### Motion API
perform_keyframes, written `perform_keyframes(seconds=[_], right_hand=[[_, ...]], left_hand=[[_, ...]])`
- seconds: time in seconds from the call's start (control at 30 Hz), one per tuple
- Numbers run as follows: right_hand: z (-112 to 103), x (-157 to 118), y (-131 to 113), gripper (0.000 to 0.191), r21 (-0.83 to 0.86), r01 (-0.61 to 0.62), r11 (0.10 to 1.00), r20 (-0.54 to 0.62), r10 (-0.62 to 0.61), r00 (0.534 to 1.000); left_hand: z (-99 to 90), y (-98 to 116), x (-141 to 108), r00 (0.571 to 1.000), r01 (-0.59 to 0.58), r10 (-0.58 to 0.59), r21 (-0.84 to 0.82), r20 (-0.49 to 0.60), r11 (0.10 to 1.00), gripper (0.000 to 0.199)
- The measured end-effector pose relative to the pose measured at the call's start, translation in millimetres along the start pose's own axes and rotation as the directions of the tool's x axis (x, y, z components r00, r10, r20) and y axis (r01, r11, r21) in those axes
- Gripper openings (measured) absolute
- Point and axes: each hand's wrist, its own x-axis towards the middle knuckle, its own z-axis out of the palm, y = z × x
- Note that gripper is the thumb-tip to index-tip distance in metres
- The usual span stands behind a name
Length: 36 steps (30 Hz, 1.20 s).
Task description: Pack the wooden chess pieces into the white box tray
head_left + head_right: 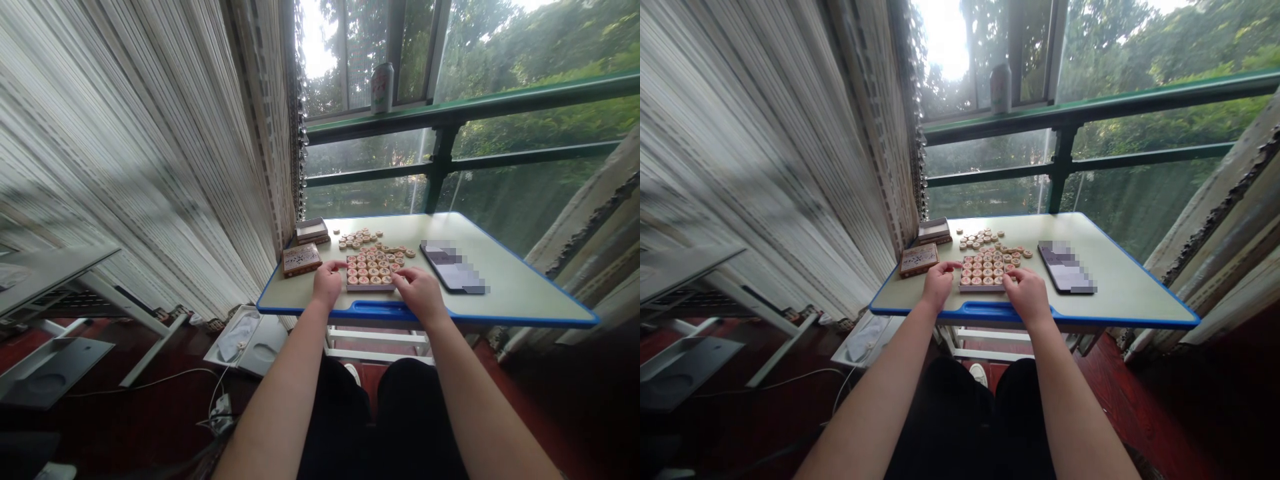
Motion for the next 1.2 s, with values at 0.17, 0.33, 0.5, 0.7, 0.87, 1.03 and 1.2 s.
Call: perform_keyframes(seconds=[0.17, 0.33, 0.5, 0.7, 0.87, 1.03, 1.2], right_hand=[[0, 0, 0, 0.028, 0.027, -0.01, 1.0, 0.009, 0.01, 1.0], [4, 3, 3, 0.037, 0.092, 0.026, 0.995, 0.026, -0.028, 0.999], [6, 5, 8, 0.05, 0.181, -0.02, 0.983, -0.008, 0.022, 1.0], [5, 3, 8, 0.077, 0.576, -0.152, 0.803, 0.019, 0.173, 0.985], [-1, 6, 4, 0.089, 0.797, -0.234, 0.557, 0.142, 0.205, 0.969], [-2, 7, 3, 0.09, 0.767, -0.303, 0.566, 0.216, 0.217, 0.952], [6, 6, 5, 0.081, 0.735, -0.215, 0.643, 0.185, 0.115, 0.976]], left_hand=[[-1.1, 1, 1, 0.998, 0.045, -0.049, -0.107, -0.028, 0.993, 0.029], [-2.0, 1, 4, 0.978, 0.094, -0.149, -0.327, -0.146, 0.94, 0.03], [-1.1, 9, 3, 0.979, 0.126, -0.182, -0.441, -0.087, 0.889, 0.037], [-7.5, 16, -3, 0.972, 0.162, -0.23, -0.545, -0.058, 0.823, 0.032], [-9.6, 22, -9, 0.989, 0.131, -0.144, -0.528, 0.018, 0.839, 0.059], [-7.0, 22, -10, 0.994, 0.053, -0.003, -0.482, 0.105, 0.874, 0.076], [-4.3, 16, -15, 0.977, -0.144, 0.186, -0.326, 0.103, 0.934, 0.074]])
